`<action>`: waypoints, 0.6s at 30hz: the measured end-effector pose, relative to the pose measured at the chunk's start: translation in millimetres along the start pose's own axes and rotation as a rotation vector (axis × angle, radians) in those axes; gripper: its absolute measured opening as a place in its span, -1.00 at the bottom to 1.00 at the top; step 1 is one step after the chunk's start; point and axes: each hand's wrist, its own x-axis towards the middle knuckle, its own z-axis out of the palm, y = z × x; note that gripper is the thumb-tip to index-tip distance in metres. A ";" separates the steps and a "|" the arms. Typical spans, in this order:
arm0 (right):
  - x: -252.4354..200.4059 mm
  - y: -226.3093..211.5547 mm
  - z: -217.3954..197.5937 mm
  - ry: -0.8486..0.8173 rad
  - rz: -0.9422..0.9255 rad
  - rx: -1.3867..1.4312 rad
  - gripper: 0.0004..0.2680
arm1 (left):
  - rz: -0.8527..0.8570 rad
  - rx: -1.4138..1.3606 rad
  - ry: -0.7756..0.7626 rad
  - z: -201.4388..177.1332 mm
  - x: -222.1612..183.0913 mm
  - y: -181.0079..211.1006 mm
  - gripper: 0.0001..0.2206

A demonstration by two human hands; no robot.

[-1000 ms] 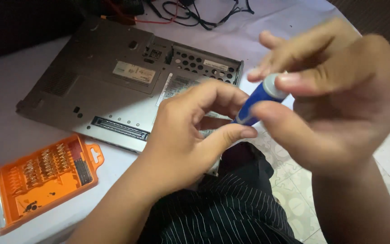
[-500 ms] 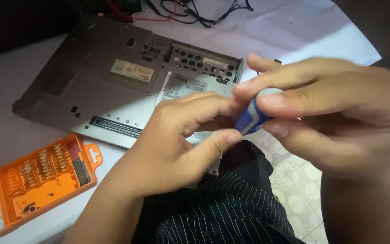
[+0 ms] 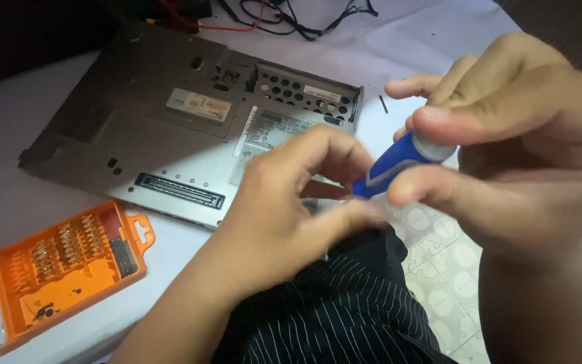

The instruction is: The person is unscrewing the bottom of a laptop, then flips it over and opens the lid to check the keyboard area.

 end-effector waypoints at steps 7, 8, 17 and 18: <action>-1.9 -3.9 1.1 -0.063 0.011 0.057 -0.79 | 0.043 0.034 -0.058 -6.7 -2.7 0.6 -0.85; -2.2 -3.7 3.3 -0.004 0.019 0.038 -0.77 | 0.070 0.011 -0.051 -7.0 -3.2 2.9 -0.80; -0.7 -6.4 6.6 -0.034 0.006 0.140 -0.77 | 0.101 0.110 -0.151 -13.0 -1.5 3.2 -0.82; -1.4 -3.7 8.6 -0.035 0.006 0.140 -0.77 | 0.101 0.109 -0.151 -8.0 -0.6 2.3 -0.82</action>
